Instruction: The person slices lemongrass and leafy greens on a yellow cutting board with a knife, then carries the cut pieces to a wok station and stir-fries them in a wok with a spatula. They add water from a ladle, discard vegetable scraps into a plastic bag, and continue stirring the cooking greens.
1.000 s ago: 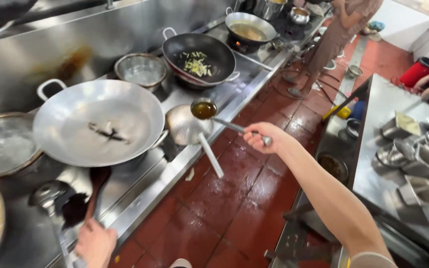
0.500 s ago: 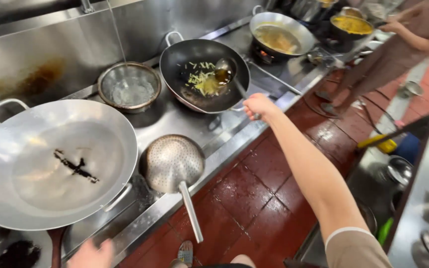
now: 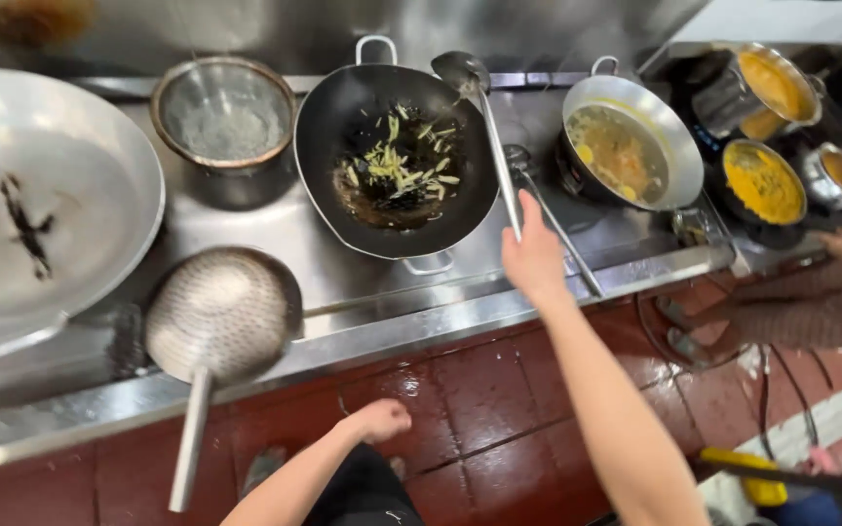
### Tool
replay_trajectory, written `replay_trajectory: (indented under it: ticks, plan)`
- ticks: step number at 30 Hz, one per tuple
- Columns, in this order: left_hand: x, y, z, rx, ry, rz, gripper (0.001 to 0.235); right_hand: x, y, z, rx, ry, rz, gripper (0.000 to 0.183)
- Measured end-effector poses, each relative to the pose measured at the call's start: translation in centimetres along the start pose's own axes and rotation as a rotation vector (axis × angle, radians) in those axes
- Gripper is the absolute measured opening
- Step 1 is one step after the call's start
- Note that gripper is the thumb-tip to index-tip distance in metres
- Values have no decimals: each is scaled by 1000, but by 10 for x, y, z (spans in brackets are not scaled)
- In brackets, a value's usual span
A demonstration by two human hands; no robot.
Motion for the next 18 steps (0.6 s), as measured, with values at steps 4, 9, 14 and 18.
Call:
replay_trajectory:
  ticks: [4, 9, 14, 18]
  plan:
    - [47, -95, -26, -653, 884, 476, 27, -77, -19, -58, -15, -2, 167, 63]
    - [89, -163, -56, -1242, 1047, 616, 29, -174, -23, -110, 181, -143, 11, 30]
    - [106, -180, -88, -1327, 508, 704, 24, -258, -1, -108, 379, -29, -273, 33]
    - [100, -180, -97, -1200, 346, 785, 25, -307, -5, -98, 445, -63, -174, 37]
Point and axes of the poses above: each hand's wrist, its own y-axis away from the middle knuckle, its own z-axis out of the back of the hand, x = y × z, the point moved 3 cm from there along -y, towards the middle knuckle, and after that the axes turned 11 degrees about -z, right-handed, at the moved point
